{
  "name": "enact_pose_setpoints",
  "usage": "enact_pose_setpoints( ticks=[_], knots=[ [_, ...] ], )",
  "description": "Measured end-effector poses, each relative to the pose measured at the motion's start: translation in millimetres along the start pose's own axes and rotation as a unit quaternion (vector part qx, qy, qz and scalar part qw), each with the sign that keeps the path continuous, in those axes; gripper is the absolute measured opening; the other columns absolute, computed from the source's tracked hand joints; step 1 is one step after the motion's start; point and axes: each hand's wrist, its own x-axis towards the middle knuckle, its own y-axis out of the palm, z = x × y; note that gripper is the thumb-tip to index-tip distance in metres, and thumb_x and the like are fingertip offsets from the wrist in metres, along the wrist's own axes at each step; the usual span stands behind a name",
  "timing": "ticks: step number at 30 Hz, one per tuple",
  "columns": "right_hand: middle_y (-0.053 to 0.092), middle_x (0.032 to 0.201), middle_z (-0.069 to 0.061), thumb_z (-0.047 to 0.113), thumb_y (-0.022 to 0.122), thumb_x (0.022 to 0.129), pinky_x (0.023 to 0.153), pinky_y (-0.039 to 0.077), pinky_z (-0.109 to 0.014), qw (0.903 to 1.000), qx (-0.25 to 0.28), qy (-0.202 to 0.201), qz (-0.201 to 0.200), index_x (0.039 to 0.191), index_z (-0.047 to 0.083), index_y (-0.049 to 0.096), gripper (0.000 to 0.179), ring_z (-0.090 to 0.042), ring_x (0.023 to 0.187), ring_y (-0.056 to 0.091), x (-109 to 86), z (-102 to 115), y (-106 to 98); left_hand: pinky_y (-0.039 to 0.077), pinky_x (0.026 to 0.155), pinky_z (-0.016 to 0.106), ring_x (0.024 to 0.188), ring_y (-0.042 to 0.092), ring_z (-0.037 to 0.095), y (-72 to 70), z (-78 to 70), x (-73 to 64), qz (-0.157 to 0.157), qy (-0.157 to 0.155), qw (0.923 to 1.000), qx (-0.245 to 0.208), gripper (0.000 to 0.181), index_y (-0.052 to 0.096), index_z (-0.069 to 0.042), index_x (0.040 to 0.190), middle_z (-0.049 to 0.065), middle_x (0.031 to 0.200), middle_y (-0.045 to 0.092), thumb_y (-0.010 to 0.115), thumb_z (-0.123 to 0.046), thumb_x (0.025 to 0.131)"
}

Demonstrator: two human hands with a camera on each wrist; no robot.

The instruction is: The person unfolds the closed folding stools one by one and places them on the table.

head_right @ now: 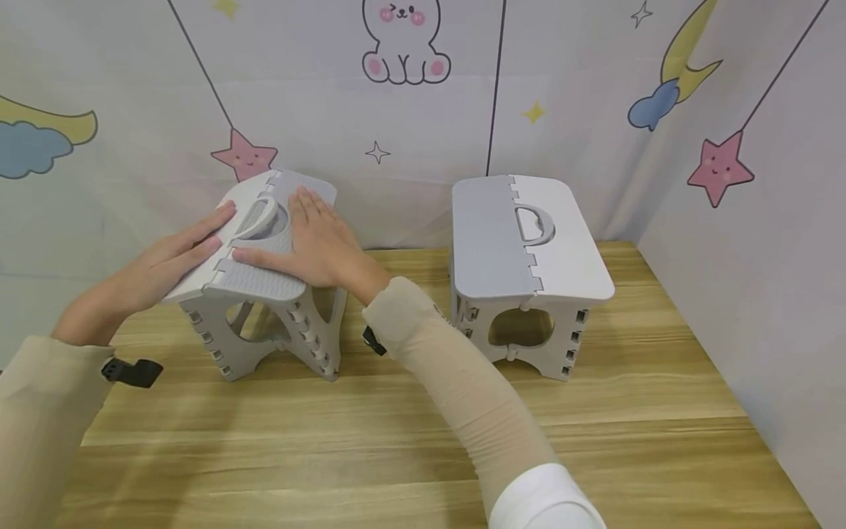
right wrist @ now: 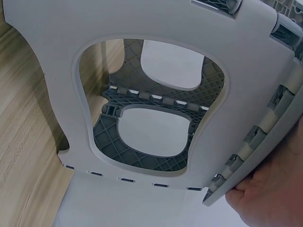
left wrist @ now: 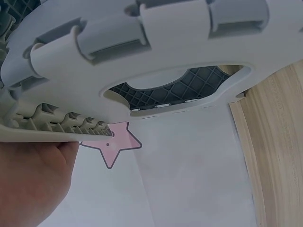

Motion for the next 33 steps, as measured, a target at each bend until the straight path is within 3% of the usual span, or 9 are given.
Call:
enact_pose_setpoints(
  ticks=[33],
  knots=[
    [-0.004, 0.166, -0.011, 0.088, 0.032, 0.084, 0.118, -0.007, -0.025, 0.9971, -0.067, -0.007, 0.034, 0.159, 0.003, 0.0, 0.118, -0.018, 0.151, -0.007, 2.5, -3.6, -5.9, 0.006, 0.115, 0.067, 0.152, 0.002, 0.028, -0.5, -1.8, 3.0, 0.006, 0.006, 0.9987, 0.05, 0.06, 0.022, -0.022, 0.16, 0.0, 0.167, 0.009, 0.046, -0.03, 0.106]
  ],
)
